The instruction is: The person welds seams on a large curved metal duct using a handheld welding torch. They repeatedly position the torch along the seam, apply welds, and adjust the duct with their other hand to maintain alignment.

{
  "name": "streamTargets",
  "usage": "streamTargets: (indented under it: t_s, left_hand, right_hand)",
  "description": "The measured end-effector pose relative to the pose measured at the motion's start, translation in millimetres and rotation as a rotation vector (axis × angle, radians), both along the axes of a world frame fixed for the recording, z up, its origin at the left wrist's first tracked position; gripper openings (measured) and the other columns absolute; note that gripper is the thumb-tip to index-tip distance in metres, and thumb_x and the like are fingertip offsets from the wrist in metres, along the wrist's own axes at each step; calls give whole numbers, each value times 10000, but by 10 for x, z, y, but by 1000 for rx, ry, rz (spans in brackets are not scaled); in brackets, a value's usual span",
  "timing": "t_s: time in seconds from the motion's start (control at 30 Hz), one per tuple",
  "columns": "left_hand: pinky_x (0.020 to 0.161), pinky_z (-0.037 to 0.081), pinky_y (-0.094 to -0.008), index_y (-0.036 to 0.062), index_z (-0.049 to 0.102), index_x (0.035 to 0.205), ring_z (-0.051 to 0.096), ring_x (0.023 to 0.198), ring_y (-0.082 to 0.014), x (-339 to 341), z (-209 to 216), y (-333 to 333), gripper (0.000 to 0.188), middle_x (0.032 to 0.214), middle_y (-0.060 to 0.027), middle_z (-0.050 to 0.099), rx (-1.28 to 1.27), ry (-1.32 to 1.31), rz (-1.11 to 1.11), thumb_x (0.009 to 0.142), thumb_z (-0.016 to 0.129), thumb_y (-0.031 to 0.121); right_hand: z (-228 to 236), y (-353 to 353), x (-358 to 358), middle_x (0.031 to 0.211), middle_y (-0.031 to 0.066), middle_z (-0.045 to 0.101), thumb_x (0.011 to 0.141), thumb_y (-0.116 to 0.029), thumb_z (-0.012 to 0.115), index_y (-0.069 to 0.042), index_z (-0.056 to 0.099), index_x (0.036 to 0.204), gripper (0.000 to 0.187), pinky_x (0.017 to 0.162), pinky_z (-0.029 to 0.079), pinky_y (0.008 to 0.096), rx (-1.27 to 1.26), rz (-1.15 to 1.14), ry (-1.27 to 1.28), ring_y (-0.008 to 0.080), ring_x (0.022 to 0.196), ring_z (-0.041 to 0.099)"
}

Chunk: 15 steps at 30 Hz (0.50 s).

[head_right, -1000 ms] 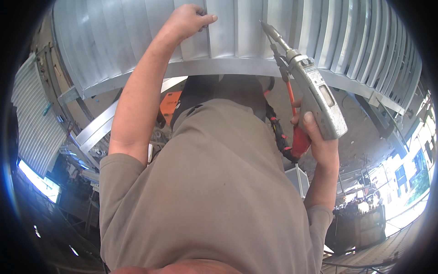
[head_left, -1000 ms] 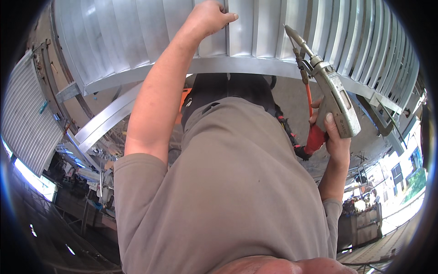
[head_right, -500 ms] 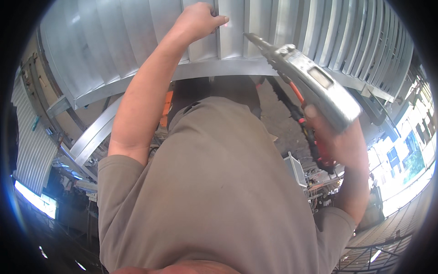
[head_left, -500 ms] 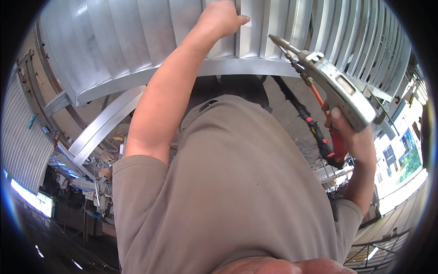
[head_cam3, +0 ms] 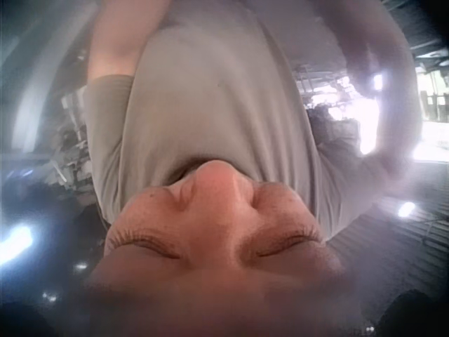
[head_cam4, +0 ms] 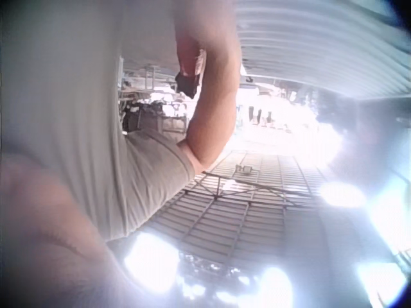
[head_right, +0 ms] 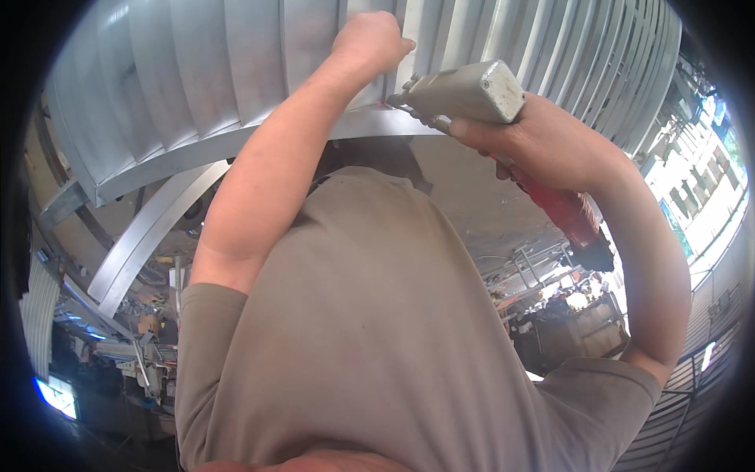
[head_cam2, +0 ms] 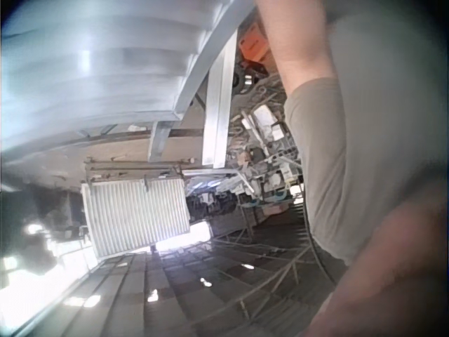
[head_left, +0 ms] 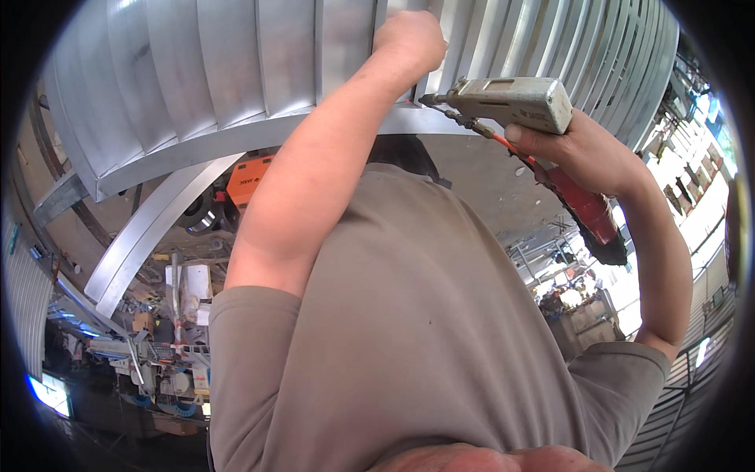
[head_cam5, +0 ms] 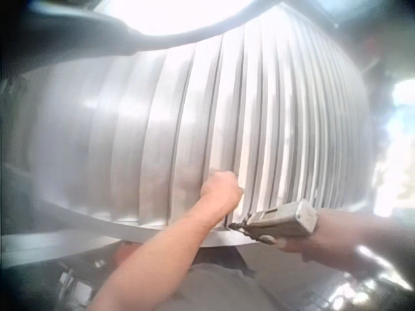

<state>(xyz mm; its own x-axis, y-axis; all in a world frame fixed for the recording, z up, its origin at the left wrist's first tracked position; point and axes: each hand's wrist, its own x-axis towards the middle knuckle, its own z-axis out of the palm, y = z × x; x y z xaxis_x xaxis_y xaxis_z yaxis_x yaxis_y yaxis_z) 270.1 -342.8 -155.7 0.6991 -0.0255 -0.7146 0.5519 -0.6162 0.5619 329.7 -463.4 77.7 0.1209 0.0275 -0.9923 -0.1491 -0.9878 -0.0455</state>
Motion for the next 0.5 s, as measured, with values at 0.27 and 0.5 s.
streamTargets:
  t_s: [0.27,0.5]
  left_hand:
    - [857,614,-435,39,760,1118,738,1041,-338,-32,37,49,374,1098,-173,762,-71,17,29,960,698,373]
    - [876,610,-429,51,773,1103,739,1057,-340,-24,61,55,299,1123,-172,763,-91,27,62,960,679,296]
  right_hand:
    - [-171,280,4,962,28,635,1020,-414,665,-13,613,1297,490,629,552,284,-76,39,65,116,730,618]
    - [-266,367,-61,976,37,644,1019,-441,663,-17,612,1318,521,642,560,280,-34,70,37,114,749,624]
